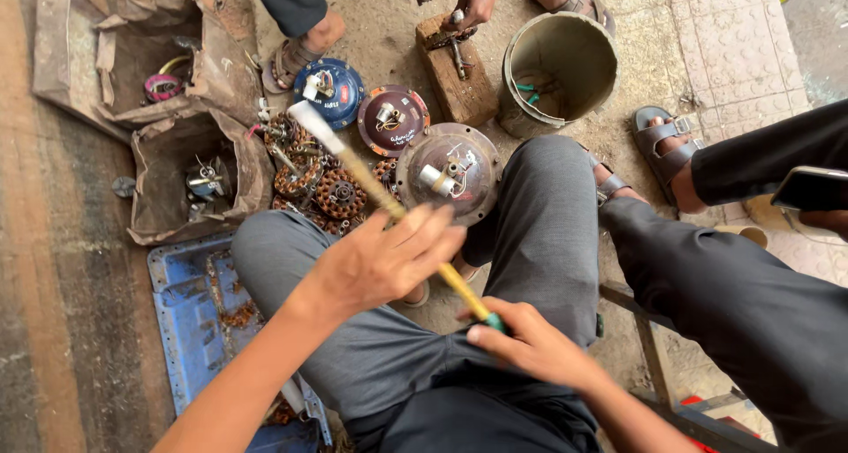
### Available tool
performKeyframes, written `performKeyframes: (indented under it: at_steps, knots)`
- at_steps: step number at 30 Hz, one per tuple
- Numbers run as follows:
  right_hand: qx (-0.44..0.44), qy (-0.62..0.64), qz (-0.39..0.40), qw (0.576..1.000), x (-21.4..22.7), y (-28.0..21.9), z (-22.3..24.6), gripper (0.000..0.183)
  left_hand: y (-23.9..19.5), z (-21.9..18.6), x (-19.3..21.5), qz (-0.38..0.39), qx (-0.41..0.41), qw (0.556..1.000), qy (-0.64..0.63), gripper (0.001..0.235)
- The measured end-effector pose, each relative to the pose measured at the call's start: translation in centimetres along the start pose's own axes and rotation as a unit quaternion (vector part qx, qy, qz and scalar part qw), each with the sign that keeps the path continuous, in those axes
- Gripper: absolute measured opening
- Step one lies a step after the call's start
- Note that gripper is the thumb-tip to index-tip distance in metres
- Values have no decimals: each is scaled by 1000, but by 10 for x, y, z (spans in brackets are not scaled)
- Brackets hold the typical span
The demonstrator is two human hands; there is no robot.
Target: The person uses a hammer and chisel to remove a metal pin from a motor component, then uses pliers to pull out a small cylindrical part. The work is performed while sitting on the ground with other motor parts nearby.
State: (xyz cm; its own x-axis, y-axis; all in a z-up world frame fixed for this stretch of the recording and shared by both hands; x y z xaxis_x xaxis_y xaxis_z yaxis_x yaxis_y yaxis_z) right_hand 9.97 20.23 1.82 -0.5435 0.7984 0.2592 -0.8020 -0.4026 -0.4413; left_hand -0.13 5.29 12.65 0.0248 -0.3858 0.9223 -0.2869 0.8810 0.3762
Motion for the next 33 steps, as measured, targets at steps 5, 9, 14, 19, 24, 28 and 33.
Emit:
performKeyframes:
  at_steps: [5,9,14,19,24,28,33]
  knots:
    - [-79,-66,-190,976,24,-67,-60,22,-16,61,-36,-308,261,840,-361,56]
    - [-115,51,-271,954,27,-105,-102,17,14,84,-115,-120,220,892,-377,48]
    - [-106,114,-307,939,17,-120,-115,17,18,105,-161,-10,186,917,-353,37]
    - [-63,116,-324,937,33,-96,-78,16,24,103,-154,11,135,937,-323,21]
    - [-81,137,-317,935,71,-64,-39,17,41,108,-135,-16,124,951,-283,10]
    - [-67,97,-302,946,76,-70,-44,19,20,99,-155,-36,123,958,-256,13]
    - [-56,190,-302,932,41,-82,-41,25,21,102,-156,-73,160,951,-253,14]
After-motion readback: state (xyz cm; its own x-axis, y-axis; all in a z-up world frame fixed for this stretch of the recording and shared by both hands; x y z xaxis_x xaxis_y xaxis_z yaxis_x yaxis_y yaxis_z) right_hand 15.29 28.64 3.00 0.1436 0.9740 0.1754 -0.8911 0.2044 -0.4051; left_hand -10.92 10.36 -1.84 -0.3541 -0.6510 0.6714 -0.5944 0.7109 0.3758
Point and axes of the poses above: each hand's wrist, its own y-axis towards the middle knuckle, its own x-axis out of the back of the hand, z = x × y, the point moved 8 cm from there along y, towards the middle knuckle, and after that the axes turned 10 degrees about -y, right-handed, at the moved point
